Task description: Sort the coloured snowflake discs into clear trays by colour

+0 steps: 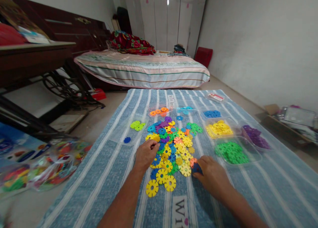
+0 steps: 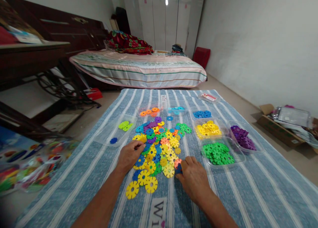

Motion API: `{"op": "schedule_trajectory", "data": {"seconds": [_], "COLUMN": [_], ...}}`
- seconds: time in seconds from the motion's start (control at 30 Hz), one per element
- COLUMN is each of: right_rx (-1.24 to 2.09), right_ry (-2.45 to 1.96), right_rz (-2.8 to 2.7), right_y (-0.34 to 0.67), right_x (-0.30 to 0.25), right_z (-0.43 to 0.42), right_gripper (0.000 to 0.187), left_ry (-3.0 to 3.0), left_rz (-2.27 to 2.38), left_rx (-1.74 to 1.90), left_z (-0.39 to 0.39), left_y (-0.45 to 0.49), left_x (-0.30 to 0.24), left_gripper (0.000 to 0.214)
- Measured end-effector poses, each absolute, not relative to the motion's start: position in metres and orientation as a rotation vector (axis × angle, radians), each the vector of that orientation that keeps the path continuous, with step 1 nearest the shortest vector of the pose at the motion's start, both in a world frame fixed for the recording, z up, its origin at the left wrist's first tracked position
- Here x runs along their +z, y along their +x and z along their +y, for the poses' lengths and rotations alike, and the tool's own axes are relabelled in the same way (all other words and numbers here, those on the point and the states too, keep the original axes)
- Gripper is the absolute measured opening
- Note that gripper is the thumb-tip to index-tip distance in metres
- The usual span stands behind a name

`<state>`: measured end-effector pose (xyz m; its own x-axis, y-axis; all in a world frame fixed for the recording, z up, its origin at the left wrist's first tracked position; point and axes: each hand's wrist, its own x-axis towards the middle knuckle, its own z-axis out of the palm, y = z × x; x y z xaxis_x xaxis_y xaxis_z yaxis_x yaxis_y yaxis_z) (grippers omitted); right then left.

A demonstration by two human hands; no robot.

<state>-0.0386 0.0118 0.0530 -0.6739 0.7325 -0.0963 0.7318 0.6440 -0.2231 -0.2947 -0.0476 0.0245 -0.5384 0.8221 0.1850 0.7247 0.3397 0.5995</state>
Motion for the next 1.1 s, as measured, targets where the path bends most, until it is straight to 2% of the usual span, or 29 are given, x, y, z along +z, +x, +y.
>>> {"op": "schedule_trajectory", "data": {"seconds": [0.23, 0.37, 0.43, 0.57, 0.63, 0.73, 0.97, 1.1], "right_rx": [0.479, 0.555, 0.403, -0.151, -0.271, -0.191, 0.181, 0.243], "right_ry": [-1.275, -1.163, -1.112, -1.189, -1.204, -1.158, -1.127, -1.190], "right_rz": [-2.803, -2.843, -2.803, -2.408, -2.214, -2.243, -2.956, -3.000], "right_y": [-0.039, -0.043, -0.045, -0.046, -0.045, -0.046, -0.057, -0.058], "right_x": [0.056, 0.067, 0.078, 0.103, 0.109, 0.105, 0.074, 0.062], "right_z": [0.017, 0.039, 0.063, 0.123, 0.141, 0.134, 0.042, 0.025], "right_gripper": [0.005, 0.013, 0.017, 0.019, 0.021, 0.024, 0.019, 0.018], "left_ry": [1.411, 1.397, 1.392, 1.397, 1.405, 1.413, 1.380, 1.397], "left_rz": [2.432, 2.428, 2.425, 2.423, 2.422, 2.411, 2.419, 2.429], "left_rx": [0.956, 0.950, 0.957, 0.965, 0.958, 0.954, 0.958, 0.951], "left_z": [-0.048, -0.048, -0.048, -0.048, -0.048, -0.048, -0.048, -0.048], "left_y": [-0.295, -0.296, -0.295, -0.295, -0.295, -0.295, -0.295, -0.295], "left_x": [0.025, 0.024, 0.024, 0.026, 0.026, 0.025, 0.025, 0.025], "left_gripper": [0.019, 0.020, 0.019, 0.019, 0.019, 0.019, 0.018, 0.017]}}
